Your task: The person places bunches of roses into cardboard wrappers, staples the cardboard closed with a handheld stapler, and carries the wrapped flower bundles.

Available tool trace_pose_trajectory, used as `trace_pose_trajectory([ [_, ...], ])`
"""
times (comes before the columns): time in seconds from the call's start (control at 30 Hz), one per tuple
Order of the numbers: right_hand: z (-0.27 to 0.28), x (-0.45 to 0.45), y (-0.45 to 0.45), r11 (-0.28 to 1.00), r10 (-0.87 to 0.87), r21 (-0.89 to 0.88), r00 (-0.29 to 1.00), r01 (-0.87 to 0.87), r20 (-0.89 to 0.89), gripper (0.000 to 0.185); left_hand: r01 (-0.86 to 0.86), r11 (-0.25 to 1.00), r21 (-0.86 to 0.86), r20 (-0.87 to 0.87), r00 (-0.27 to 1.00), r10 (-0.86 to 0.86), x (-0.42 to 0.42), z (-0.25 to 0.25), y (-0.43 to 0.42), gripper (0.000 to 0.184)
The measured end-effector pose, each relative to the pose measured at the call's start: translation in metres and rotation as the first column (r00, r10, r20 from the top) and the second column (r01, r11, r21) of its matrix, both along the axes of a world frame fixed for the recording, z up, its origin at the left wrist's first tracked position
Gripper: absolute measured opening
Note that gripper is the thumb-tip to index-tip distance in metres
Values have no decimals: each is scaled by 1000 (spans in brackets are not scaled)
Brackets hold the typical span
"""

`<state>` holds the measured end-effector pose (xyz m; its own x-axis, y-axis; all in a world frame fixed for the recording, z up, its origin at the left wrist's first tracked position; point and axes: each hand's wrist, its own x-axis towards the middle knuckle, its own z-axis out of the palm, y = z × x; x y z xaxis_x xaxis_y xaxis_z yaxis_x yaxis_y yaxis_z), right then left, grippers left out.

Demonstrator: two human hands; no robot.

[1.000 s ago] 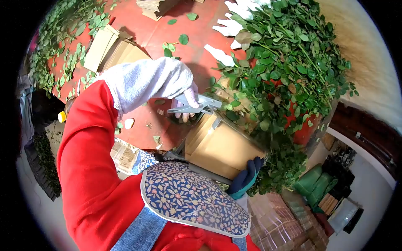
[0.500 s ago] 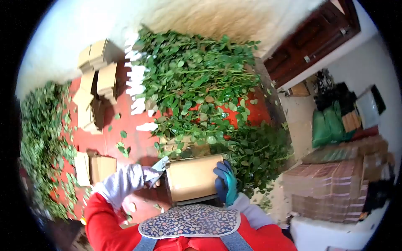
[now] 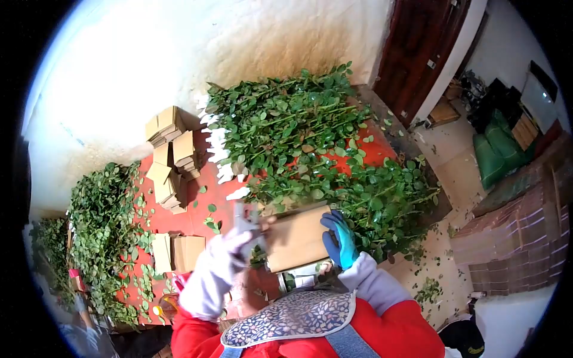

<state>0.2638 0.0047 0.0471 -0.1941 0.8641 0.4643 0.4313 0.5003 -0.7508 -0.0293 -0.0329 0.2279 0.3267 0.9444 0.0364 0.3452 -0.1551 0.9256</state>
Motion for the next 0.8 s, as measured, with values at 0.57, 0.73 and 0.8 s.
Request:
trace_pose_trajectory([
  [0.57,-6,-58,-6,951,130,-287,991,-115,34,74,65,973,-222,755,643,129,84,-228,48,63],
  [0.73,-48,-2,22,729,-24,-554,793,-403,-608,54,186,957,223,-453,889,-68,78,-203,58,126],
  [0.8,-19,31,11,722,-264,-537,543,-436,-797,51,177,984,-7,-795,596,-113,109,-130,53,124],
])
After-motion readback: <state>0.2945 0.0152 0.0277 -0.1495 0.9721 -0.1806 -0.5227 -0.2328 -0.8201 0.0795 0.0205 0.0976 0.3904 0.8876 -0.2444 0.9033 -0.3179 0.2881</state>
